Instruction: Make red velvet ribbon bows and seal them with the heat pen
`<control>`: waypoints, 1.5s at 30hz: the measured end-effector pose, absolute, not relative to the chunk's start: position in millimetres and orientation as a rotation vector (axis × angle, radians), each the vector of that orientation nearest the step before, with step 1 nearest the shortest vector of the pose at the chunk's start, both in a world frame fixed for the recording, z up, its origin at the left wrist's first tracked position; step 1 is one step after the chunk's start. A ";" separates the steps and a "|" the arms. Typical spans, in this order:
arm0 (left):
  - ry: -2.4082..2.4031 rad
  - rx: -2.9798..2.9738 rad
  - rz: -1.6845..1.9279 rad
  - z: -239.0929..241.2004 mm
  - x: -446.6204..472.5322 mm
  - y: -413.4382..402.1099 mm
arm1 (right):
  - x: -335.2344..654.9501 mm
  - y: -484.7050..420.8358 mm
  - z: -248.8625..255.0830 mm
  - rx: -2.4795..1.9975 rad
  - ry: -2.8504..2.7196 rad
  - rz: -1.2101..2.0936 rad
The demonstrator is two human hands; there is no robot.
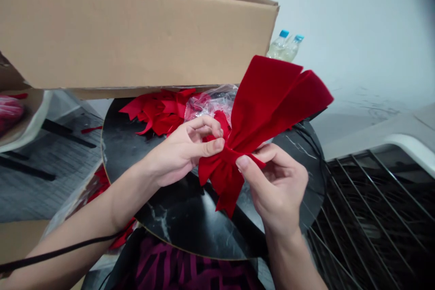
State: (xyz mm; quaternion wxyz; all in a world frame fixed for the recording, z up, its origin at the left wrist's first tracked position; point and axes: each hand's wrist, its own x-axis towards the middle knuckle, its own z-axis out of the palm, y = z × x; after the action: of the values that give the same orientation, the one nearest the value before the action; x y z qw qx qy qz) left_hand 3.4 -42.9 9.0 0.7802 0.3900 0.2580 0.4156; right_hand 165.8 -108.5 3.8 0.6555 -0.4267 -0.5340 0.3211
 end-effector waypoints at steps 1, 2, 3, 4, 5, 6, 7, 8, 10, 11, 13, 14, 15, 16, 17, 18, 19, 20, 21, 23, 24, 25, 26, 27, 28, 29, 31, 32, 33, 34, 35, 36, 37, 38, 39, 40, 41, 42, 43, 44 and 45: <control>0.578 0.879 0.940 9.0 3.8 -43.2 | 166.2 -108.1 5.3 -0.986 -1.230 0.703; 0.598 0.923 0.979 8.8 3.6 -43.9 | 166.4 -107.9 6.4 -1.005 -1.248 0.674; 0.620 0.973 1.009 8.3 2.9 -44.8 | 166.5 -107.9 7.0 -1.022 -1.263 0.645; 0.642 1.026 1.033 7.5 1.5 -45.9 | 166.5 -107.9 7.3 -1.037 -1.278 0.617; 0.665 1.079 1.047 6.6 -0.4 -47.3 | 166.6 -107.9 7.4 -1.047 -1.292 0.592; 0.684 1.130 1.050 5.9 -2.7 -48.7 | 166.8 -107.9 7.3 -1.054 -1.307 0.567; 0.702 1.169 1.046 5.5 -5.3 -50.1 | 167.1 -107.8 7.2 -1.058 -1.322 0.547; 0.716 1.195 1.038 5.5 -7.9 -51.3 | 167.6 -107.7 7.3 -1.061 -1.340 0.533; 0.729 1.220 0.992 6.7 -12.5 -53.3 | 168.9 -107.6 8.2 -1.071 -1.381 0.512; 0.735 1.235 0.972 7.8 -14.3 -53.9 | 169.5 -107.7 9.1 -1.079 -1.404 0.502; 0.744 1.299 0.961 10.1 -16.5 -54.5 | 170.2 -108.6 11.4 -1.082 -1.445 0.468; 0.744 1.343 0.971 10.9 -17.0 -54.5 | 170.1 -109.6 12.5 -1.085 -1.462 0.454; 0.741 1.379 0.990 11.3 -17.1 -54.3 | 169.9 -110.8 13.5 -1.090 -1.475 0.444; 0.731 1.394 1.009 11.2 -16.9 -53.9 | 169.5 -112.2 14.2 -1.096 -1.487 0.439; 0.716 1.388 1.011 10.6 -16.6 -53.3 | 169.0 -113.4 14.5 -1.107 -1.500 0.429; 0.702 1.368 1.004 9.5 -16.3 -52.5 | 168.8 -114.4 14.5 -1.122 -1.516 0.405; 0.696 1.346 0.998 8.2 -16.1 -51.4 | 169.0 -114.9 14.1 -1.138 -1.534 0.366; 0.699 1.336 1.005 6.6 -16.2 -50.1 | 169.8 -114.8 13.4 -1.141 -1.555 0.303; 0.715 1.340 1.026 5.1 -16.7 -48.7 | 171.4 -114.1 12.4 -1.140 -1.585 0.225; 0.752 1.314 1.028 2.8 -19.2 -45.9 | 177.3 -111.4 10.0 -1.094 -1.675 0.009; 0.757 1.253 0.985 2.2 -21.0 -44.9 | 181.6 -109.7 8.6 -1.044 -1.744 -0.107; 0.749 1.171 0.913 2.0 -23.0 -44.2 | 186.6 -107.9 7.3 -0.988 -1.827 -0.213; 0.736 1.086 0.827 2.1 -24.9 -43.9 | 192.0 -106.2 6.0 -0.932 -1.927 -0.298; 0.726 1.015 0.734 2.5 -26.5 -43.9 | 197.6 -104.4 4.8 -0.858 -2.049 -0.349; 0.725 0.975 0.659 2.9 -27.6 -44.1 | 202.9 -102.5 3.8 -0.770 -2.179 -0.358; 0.732 0.964 0.602 3.2 -28.3 -44.2 | 207.7 -100.6 3.2 -0.686 -2.306 -0.324; 0.744 0.957 0.509 2.9 -28.3 -44.1 | 214.6 -96.8 3.4 -0.533 -2.490 -0.223; 0.747 0.940 0.489 2.2 -27.8 -43.8 | 216.3 -95.2 4.5 -0.489 -2.538 -0.193; 0.744 0.920 0.489 1.2 -27.2 -43.5 | 216.7 -94.0 6.3 -0.487 -2.566 -0.193; 0.742 0.899 0.515 0.0 -26.6 -43.4 | 215.8 -93.6 8.8 -0.513 -2.578 -0.218; 0.746 0.877 0.547 -1.2 -25.9 -43.5 | 213.6 -94.2 11.9 -0.538 -2.581 -0.256; 0.762 0.854 0.581 -2.4 -25.3 -43.8 | 210.4 -96.1 15.1 -0.570 -2.569 -0.280; 0.782 0.832 0.610 -3.5 -24.9 -44.4 | 206.4 -99.6 18.1 -0.612 -2.538 -0.266; 0.807 0.817 0.640 -4.6 -24.6 -45.0 | 202.0 -104.9 20.6 -0.647 -2.500 -0.214; 0.831 0.810 0.676 -5.7 -24.5 -45.7 | 197.8 -111.9 22.4 -0.655 -2.478 -0.151; 0.846 0.814 0.718 -6.8 -24.7 -46.1 | 194.4 -120.6 23.3 -0.650 -2.483 -0.103; 0.843 0.831 0.765 -8.0 -25.1 -46.4 | 192.4 -130.7 23.4 -0.656 -2.528 -0.084; 0.830 0.855 0.817 -9.2 -25.7 -46.3 | 192.4 -141.6 23.1 -0.662 -2.604 -0.089; 0.814 0.878 0.863 -10.2 -26.6 -46.1 | 194.7 -152.4 22.7 -0.660 -2.694 -0.095; 0.803 0.896 0.897 -11.1 -27.5 -45.9 | 199.3 -162.2 22.7 -0.654 -2.778 -0.071; 0.797 0.908 0.919 -11.7 -28.3 -45.7 | 205.8 -169.9 23.4 -0.648 -2.818 -0.006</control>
State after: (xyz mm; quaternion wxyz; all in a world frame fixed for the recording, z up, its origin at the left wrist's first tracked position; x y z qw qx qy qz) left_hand -28.3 -45.7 -11.7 0.7256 0.4115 0.3614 0.4165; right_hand 205.8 -169.9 23.4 0.1248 -0.2225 -0.9669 -0.0020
